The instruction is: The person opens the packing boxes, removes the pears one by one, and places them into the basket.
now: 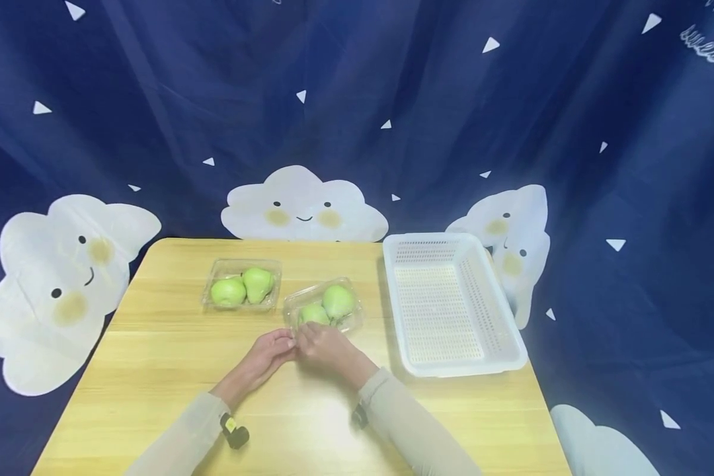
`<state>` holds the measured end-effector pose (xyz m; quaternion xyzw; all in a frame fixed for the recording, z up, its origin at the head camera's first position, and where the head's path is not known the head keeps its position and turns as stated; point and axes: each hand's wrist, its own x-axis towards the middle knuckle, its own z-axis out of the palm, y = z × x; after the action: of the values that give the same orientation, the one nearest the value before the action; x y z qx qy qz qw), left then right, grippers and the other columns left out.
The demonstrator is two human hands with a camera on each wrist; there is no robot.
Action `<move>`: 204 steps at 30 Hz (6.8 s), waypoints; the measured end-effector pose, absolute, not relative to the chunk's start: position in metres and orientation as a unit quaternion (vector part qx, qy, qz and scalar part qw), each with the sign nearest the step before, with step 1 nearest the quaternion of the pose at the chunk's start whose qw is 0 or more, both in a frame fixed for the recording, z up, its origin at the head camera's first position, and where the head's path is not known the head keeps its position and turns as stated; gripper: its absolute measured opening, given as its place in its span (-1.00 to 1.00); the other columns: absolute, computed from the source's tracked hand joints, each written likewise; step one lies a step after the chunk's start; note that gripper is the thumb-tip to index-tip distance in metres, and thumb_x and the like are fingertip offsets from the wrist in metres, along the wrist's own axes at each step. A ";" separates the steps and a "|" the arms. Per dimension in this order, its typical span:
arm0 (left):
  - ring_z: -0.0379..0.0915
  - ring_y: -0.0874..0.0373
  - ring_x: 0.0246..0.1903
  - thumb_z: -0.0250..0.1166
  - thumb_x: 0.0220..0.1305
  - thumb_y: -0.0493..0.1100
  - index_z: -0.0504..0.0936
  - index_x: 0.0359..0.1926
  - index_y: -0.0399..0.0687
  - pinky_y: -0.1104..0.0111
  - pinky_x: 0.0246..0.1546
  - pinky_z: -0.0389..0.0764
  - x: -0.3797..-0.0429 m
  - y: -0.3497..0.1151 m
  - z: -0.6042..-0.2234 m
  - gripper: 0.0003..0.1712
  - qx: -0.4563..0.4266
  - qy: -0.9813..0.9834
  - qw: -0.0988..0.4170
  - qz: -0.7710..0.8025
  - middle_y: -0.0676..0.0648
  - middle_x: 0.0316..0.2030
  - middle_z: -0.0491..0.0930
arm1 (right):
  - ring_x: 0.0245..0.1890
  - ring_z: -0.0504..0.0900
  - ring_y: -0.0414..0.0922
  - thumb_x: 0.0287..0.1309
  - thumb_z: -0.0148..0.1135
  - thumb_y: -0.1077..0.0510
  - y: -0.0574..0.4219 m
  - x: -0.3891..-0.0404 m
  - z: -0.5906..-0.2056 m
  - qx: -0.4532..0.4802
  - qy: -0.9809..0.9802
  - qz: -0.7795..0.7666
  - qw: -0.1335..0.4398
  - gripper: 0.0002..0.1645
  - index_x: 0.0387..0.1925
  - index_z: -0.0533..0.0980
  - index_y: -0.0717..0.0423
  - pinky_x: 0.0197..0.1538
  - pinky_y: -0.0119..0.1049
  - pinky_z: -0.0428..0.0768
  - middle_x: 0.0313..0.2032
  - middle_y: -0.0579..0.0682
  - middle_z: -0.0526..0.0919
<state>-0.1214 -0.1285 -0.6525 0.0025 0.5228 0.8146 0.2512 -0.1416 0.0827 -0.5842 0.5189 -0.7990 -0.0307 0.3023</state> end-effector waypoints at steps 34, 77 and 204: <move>0.68 0.20 -0.20 0.17 0.47 -0.33 0.44 0.02 -0.26 0.40 -0.02 0.78 -0.130 -0.137 -0.646 -0.83 -0.009 0.542 0.243 0.805 0.01 -0.27 0.71 | -0.01 0.78 -0.08 0.31 0.31 0.07 0.093 -0.152 -0.588 0.512 -0.785 -0.049 0.345 -0.78 -0.07 0.64 0.05 0.15 -0.23 0.77 0.05 0.02 0.79; 0.66 0.16 -0.25 0.01 0.64 -0.16 0.38 0.17 -0.34 0.37 -0.07 0.78 -0.122 -0.150 -0.631 -0.68 -0.128 0.546 0.187 0.806 -0.01 -0.24 0.60 | 0.00 0.80 0.02 0.40 0.08 0.33 0.146 -0.145 -0.589 0.452 -0.844 -0.041 0.287 -0.76 -0.03 0.62 0.25 0.20 -0.25 0.75 0.00 0.18 0.77; 0.80 0.01 -0.13 0.23 0.47 -0.22 0.56 0.14 -0.49 0.22 0.03 0.81 -0.107 -0.029 -0.619 -0.60 -0.201 0.554 0.155 0.793 -0.35 -0.04 0.76 | -0.30 0.76 0.05 0.20 0.26 0.35 0.149 -0.226 -0.521 0.314 -0.880 0.123 0.333 -0.90 -0.25 0.64 0.30 -0.22 -0.20 0.82 -0.27 0.15 0.75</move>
<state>-0.1074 -0.0293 -0.6190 -0.2010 0.5539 0.7929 0.1555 -0.2259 0.1493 -0.5206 0.3143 -0.8804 0.1226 0.3334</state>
